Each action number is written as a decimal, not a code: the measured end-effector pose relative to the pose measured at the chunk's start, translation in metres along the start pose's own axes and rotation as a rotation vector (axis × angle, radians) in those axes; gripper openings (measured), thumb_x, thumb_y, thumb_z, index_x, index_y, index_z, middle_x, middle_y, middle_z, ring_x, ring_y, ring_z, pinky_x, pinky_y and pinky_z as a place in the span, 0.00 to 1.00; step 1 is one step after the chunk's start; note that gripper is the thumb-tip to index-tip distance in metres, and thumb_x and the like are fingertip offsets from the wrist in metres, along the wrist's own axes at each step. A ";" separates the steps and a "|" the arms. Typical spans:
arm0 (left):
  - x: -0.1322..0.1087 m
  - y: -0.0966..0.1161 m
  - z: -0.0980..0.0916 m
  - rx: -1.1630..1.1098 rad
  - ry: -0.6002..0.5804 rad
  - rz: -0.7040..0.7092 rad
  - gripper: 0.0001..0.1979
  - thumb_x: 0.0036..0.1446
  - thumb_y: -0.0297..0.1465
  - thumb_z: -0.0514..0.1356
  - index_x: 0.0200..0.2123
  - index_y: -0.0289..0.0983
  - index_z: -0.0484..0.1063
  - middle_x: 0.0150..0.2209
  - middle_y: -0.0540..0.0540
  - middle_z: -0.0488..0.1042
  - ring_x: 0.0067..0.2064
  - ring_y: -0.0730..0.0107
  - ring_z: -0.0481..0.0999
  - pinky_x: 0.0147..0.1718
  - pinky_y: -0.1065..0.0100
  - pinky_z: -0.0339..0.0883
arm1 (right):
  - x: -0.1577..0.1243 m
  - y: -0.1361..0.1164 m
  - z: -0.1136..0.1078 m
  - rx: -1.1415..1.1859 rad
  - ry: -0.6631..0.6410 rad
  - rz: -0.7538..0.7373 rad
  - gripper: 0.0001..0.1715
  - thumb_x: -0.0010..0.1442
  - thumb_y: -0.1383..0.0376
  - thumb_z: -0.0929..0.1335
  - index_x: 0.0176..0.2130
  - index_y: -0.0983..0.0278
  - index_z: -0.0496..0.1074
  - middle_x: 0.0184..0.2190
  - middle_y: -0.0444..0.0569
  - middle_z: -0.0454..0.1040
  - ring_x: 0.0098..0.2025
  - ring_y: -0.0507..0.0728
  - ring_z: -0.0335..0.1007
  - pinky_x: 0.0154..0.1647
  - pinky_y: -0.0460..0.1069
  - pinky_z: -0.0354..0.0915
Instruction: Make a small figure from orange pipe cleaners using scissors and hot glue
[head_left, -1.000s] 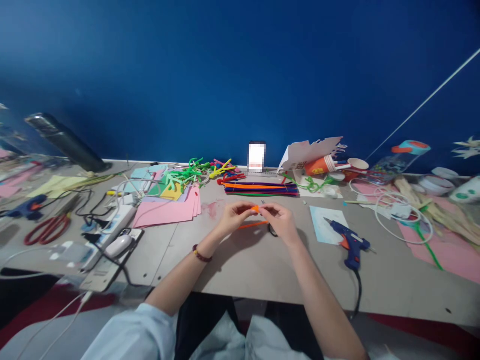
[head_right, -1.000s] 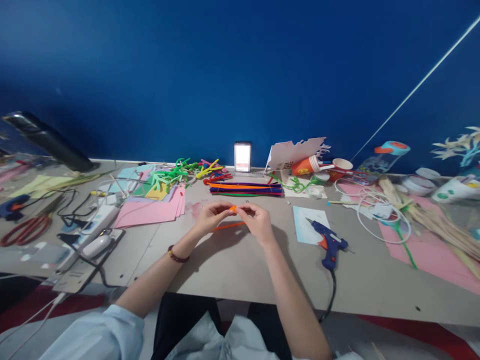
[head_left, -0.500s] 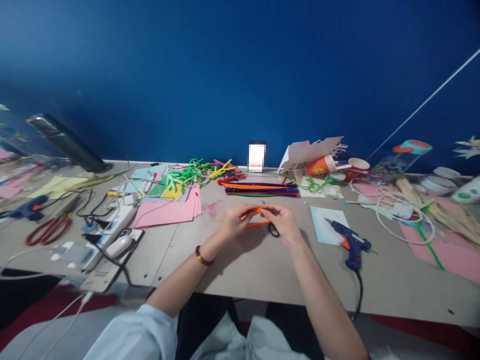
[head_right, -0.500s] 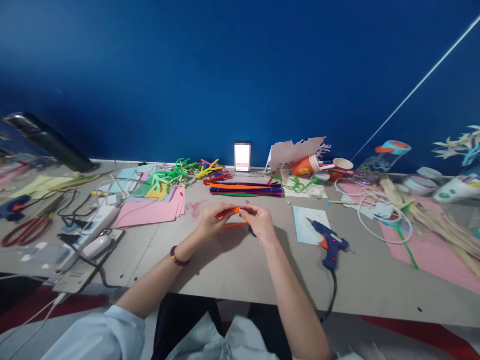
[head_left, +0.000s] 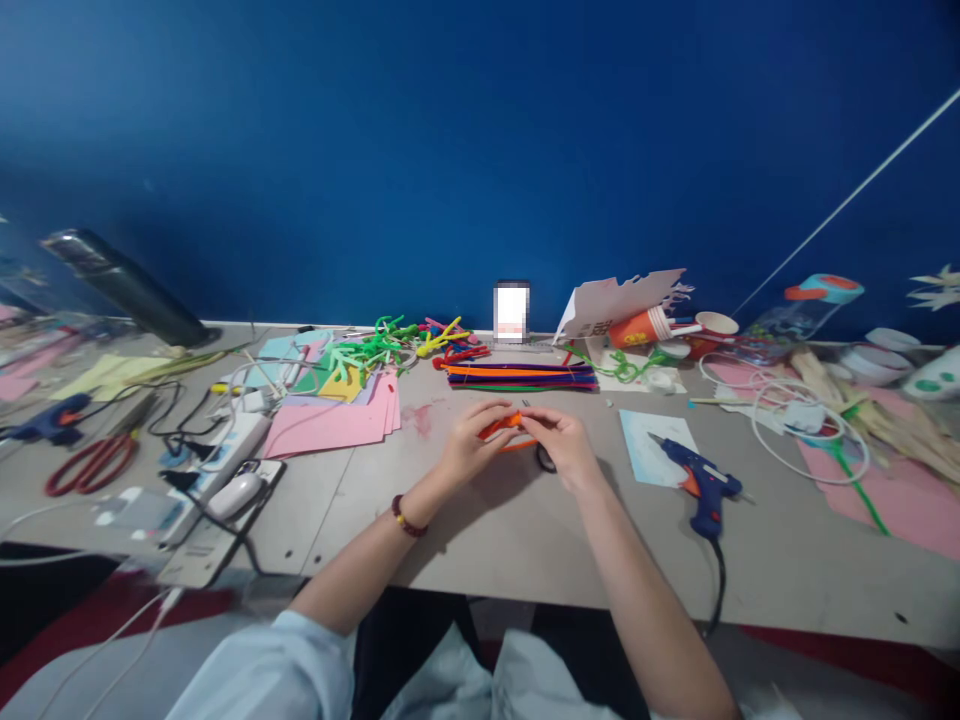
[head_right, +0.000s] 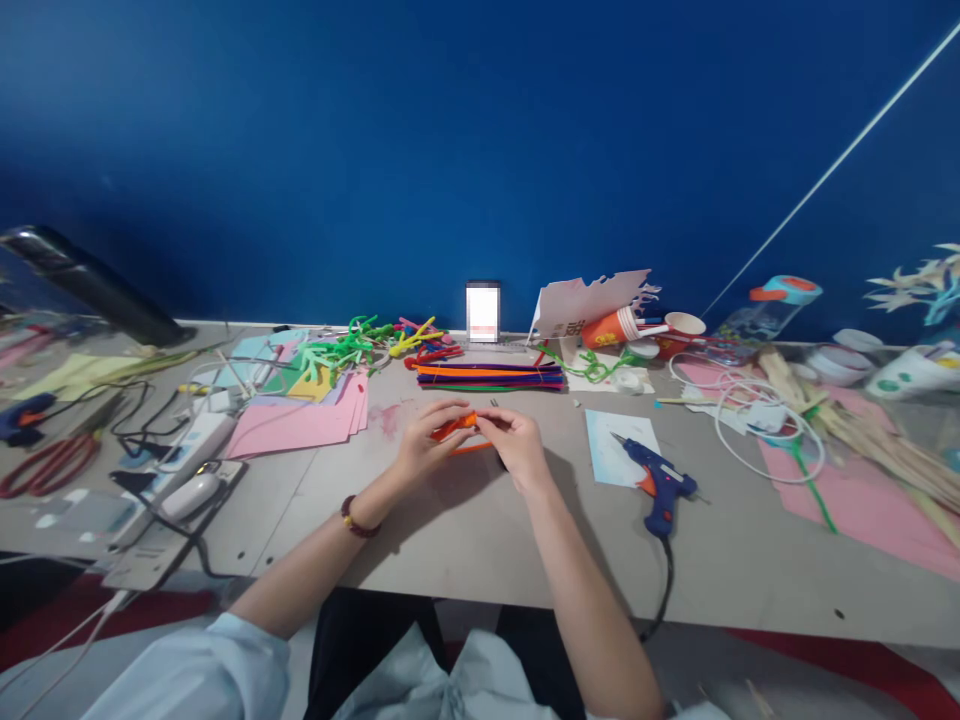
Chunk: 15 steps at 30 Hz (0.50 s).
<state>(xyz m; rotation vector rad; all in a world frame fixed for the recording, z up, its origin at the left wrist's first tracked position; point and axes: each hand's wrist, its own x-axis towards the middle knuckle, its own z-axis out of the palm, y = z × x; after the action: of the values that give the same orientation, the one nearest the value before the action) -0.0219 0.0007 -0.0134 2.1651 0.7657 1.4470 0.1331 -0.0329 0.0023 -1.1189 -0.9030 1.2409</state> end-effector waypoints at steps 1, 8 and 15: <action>0.000 0.001 0.001 0.021 0.029 0.022 0.09 0.55 0.31 0.62 0.40 0.37 0.75 0.42 0.41 0.75 0.42 0.67 0.76 0.41 0.65 0.73 | 0.000 0.001 0.000 0.020 -0.014 0.010 0.14 0.41 0.60 0.76 0.31 0.62 0.78 0.30 0.47 0.79 0.33 0.55 0.75 0.43 0.52 0.69; -0.002 0.005 0.004 0.123 0.114 0.128 0.08 0.55 0.27 0.61 0.40 0.38 0.75 0.37 0.44 0.76 0.38 0.70 0.77 0.37 0.69 0.74 | 0.002 0.005 -0.001 0.177 -0.067 0.123 0.16 0.37 0.60 0.78 0.30 0.63 0.78 0.30 0.46 0.79 0.34 0.55 0.76 0.46 0.53 0.68; -0.007 0.002 0.009 0.140 0.097 0.105 0.09 0.56 0.27 0.59 0.41 0.39 0.74 0.38 0.44 0.77 0.39 0.69 0.77 0.40 0.67 0.74 | 0.000 -0.001 0.000 0.186 -0.064 0.192 0.19 0.34 0.61 0.78 0.29 0.64 0.77 0.28 0.46 0.79 0.32 0.55 0.76 0.42 0.51 0.69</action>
<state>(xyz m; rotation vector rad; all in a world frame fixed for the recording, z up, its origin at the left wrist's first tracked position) -0.0150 -0.0056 -0.0206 2.2838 0.8198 1.6052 0.1338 -0.0327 0.0033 -1.0398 -0.7232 1.4932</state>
